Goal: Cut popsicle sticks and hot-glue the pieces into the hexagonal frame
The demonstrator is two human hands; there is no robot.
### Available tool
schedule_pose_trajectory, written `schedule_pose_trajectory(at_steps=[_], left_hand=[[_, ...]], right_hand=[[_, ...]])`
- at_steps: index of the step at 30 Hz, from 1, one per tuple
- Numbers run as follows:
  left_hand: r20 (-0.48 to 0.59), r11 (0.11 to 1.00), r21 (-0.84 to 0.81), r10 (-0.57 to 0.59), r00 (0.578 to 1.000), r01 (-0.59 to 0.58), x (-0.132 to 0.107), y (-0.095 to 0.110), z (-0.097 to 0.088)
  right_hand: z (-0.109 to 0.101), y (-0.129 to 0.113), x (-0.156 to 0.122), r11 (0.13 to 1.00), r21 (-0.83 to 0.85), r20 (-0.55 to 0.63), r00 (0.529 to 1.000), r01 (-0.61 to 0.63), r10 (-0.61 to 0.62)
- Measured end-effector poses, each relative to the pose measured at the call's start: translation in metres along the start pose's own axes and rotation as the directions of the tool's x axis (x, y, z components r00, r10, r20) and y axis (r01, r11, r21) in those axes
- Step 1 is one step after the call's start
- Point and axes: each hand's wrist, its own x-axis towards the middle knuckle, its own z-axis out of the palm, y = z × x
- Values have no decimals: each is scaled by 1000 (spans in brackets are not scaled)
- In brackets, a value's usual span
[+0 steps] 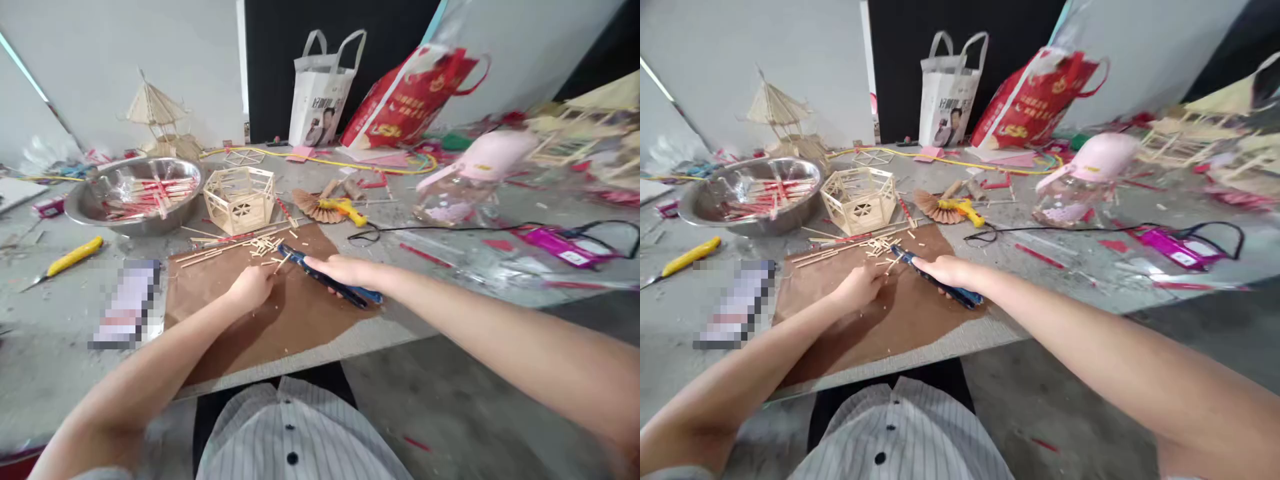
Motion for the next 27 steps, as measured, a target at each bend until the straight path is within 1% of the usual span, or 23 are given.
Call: schedule_pose_trajectory(at_steps=[5,9,12,16,18,20,22,24,25,27], left_hand=[[28,998,25,-61,998,60,-1,4,1],[62,989,69,-132,989,128,-1,9,-2],[73,986,95,-144,987,137,0,11,-3],[76,984,119,-145,987,136,1,10,-2],[76,984,117,-144,987,135,0,10,-2],[72,981,115,-164,984,155,0,10,-3],[73,976,126,-187,980,177,0,10,-4],[73,974,142,-189,979,178,0,10,-6],[69,975,145,-178,982,166,1,9,-6],[54,981,136,-147,988,139,1,8,-6]], right_hand=[[3,-7,-6,996,-89,-65,998,-29,23],[4,-11,-8,991,-124,-80,996,-44,34],[6,-9,-3,990,-130,-89,995,-50,39],[12,-1,7,988,-142,-147,988,-58,36],[13,1,10,988,-145,-156,987,-59,36],[13,2,9,994,-87,-129,990,-67,55],[10,2,7,996,45,-82,993,-81,85],[7,1,4,979,177,-23,995,-97,102],[6,1,3,972,214,-4,995,-101,104],[4,-1,2,969,222,3,994,-104,106]])
